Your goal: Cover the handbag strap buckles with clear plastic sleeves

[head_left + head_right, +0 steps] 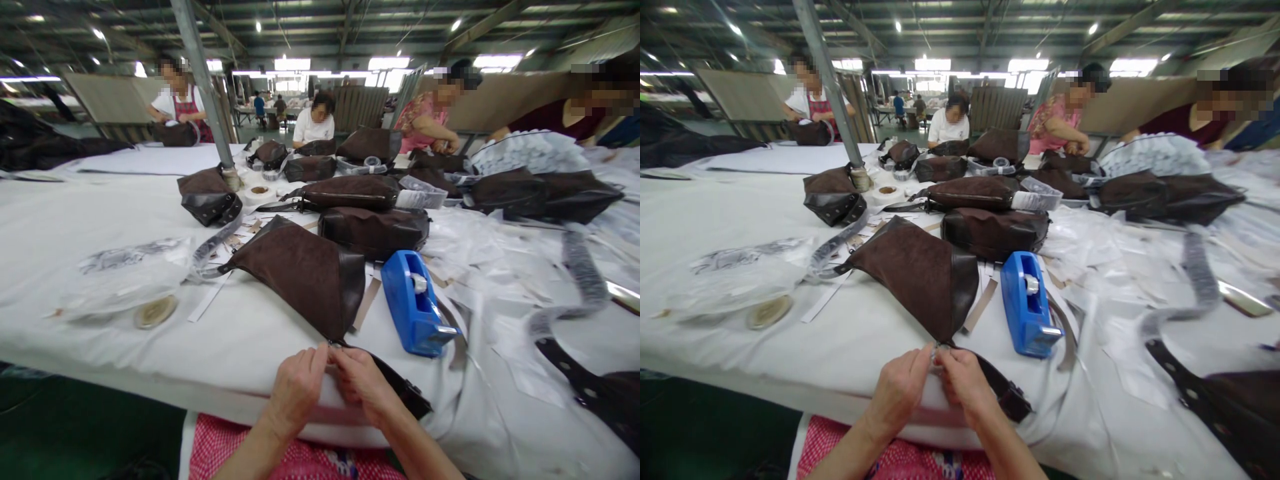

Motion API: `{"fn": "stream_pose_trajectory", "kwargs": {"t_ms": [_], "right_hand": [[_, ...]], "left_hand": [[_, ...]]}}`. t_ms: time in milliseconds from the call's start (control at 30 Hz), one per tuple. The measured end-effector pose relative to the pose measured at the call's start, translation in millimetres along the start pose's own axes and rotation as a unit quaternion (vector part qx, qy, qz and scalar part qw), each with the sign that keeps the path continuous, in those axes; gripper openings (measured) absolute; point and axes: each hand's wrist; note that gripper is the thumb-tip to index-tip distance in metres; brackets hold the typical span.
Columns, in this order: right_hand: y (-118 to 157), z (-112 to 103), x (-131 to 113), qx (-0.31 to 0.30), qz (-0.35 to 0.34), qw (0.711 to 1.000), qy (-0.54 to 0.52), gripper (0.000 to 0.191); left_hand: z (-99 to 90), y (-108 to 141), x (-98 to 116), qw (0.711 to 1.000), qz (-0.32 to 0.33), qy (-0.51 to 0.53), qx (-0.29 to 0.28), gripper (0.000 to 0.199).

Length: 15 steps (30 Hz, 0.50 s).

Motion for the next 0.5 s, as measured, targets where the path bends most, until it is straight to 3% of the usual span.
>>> {"fn": "stream_pose_trajectory", "kwargs": {"t_ms": [100, 167, 267, 333, 367, 500], "right_hand": [[2, -4, -4, -0.025, 0.006, 1.000, -0.001, 0.039], [2, -5, -4, -0.028, 0.006, 1.000, 0.002, 0.039], [3, -2, -3, -0.028, -0.006, 1.000, -0.007, 0.044], [3, 1, 0, -0.017, -0.020, 1.000, -0.012, 0.047], [3, 2, 1, -0.005, -0.029, 0.999, -0.015, 0.049], [1, 4, 6, 0.048, -0.079, 0.995, -0.046, 0.054]], "left_hand": [[-4.3, -4, 3, 0.992, -0.056, 0.109, -0.040, 0.027], [-9.0, -10, 6, 0.962, -0.141, 0.222, -0.075, 0.025], [-15.3, -19, 10, 0.864, -0.301, 0.385, -0.125, 0.024], [-18.1, -22, 11, 0.804, -0.365, 0.448, -0.139, 0.024], [-19.2, -23, 13, 0.790, -0.378, 0.463, -0.136, 0.024], [-21.2, -23, 20, 0.804, -0.368, 0.456, -0.105, 0.022]]}}
Point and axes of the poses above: each hand's wrist, its own y-axis away from the middle knuckle, its own z-axis out of the palm, x = y × z, and after that the axes turned 6 degrees about -z, right-handed
